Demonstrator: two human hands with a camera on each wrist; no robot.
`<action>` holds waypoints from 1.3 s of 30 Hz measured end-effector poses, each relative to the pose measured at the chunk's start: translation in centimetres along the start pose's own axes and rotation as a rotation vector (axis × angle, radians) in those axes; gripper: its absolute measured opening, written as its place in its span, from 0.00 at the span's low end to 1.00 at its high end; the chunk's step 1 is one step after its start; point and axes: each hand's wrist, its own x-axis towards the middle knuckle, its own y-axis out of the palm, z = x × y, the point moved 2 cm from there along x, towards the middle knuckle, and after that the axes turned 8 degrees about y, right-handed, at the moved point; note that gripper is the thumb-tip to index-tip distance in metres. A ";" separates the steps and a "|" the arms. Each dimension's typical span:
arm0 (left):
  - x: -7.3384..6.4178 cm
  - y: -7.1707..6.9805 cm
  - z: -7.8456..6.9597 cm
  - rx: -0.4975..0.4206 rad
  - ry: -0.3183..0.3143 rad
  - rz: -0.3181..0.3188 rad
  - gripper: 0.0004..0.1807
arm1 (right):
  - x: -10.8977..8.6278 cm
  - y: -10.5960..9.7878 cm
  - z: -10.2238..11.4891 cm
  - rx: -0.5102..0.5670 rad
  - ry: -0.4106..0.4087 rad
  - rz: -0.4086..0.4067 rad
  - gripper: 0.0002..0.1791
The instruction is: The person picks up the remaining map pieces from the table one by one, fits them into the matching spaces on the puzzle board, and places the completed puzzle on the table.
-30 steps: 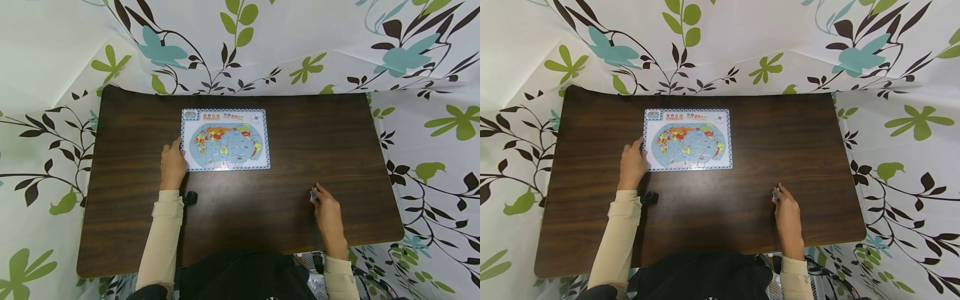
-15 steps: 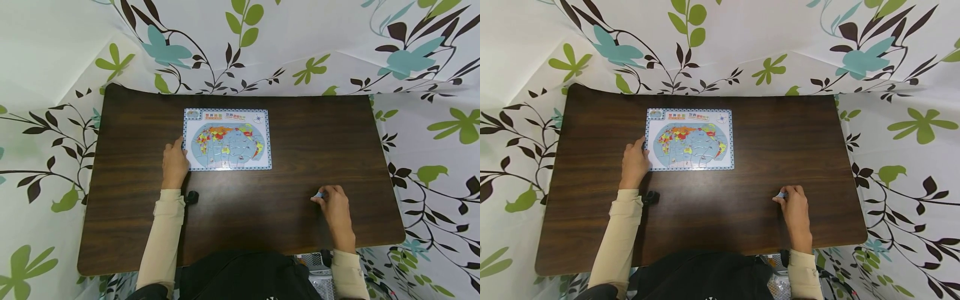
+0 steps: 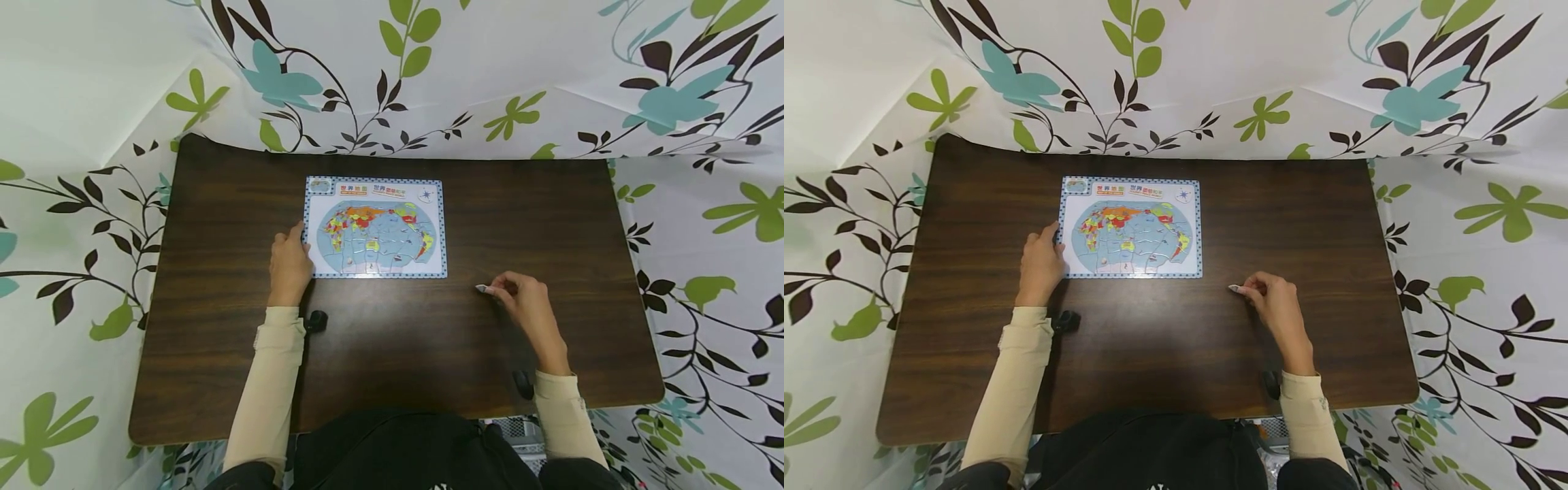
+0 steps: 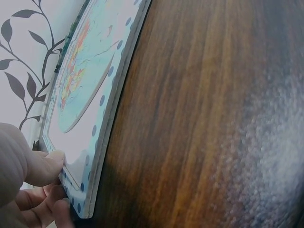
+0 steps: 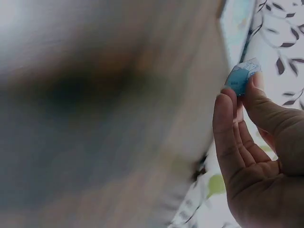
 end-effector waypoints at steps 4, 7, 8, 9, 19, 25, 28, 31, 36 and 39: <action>0.0 0.0 0.1 -0.001 0.001 -0.006 0.28 | 2.3 0.5 2.8 0.033 -0.026 0.065 0.06; -0.1 0.1 0.1 0.000 -0.001 -0.005 0.28 | 3.9 1.4 4.7 0.044 -0.052 0.117 0.06; -0.1 0.2 0.1 0.000 0.000 -0.002 0.28 | 4.4 1.7 5.2 0.045 -0.065 0.134 0.06; -0.1 0.2 0.1 0.001 0.001 -0.002 0.28 | 4.9 2.1 5.7 0.045 -0.077 0.152 0.06; -0.1 0.1 -0.2 -0.003 -0.005 0.006 0.28 | 7.7 5.0 8.9 0.007 -0.176 0.275 0.06; 0.0 0.1 -0.2 -0.003 -0.014 0.002 0.28 | 8.1 6.7 9.8 -0.013 -0.181 0.320 0.04; 0.0 0.2 -0.1 -0.002 -0.007 -0.001 0.28 | 8.0 7.3 10.0 -0.055 -0.183 0.311 0.04; -0.1 0.2 -0.1 0.002 0.011 -0.017 0.28 | 8.0 7.7 10.0 -0.102 -0.184 0.283 0.04; -0.1 0.1 0.0 0.012 0.039 -0.051 0.27 | 8.0 8.1 10.3 -0.150 -0.213 0.238 0.05; -0.1 0.0 0.1 0.012 0.040 -0.058 0.27 | 7.9 8.4 10.4 -0.151 -0.220 0.233 0.07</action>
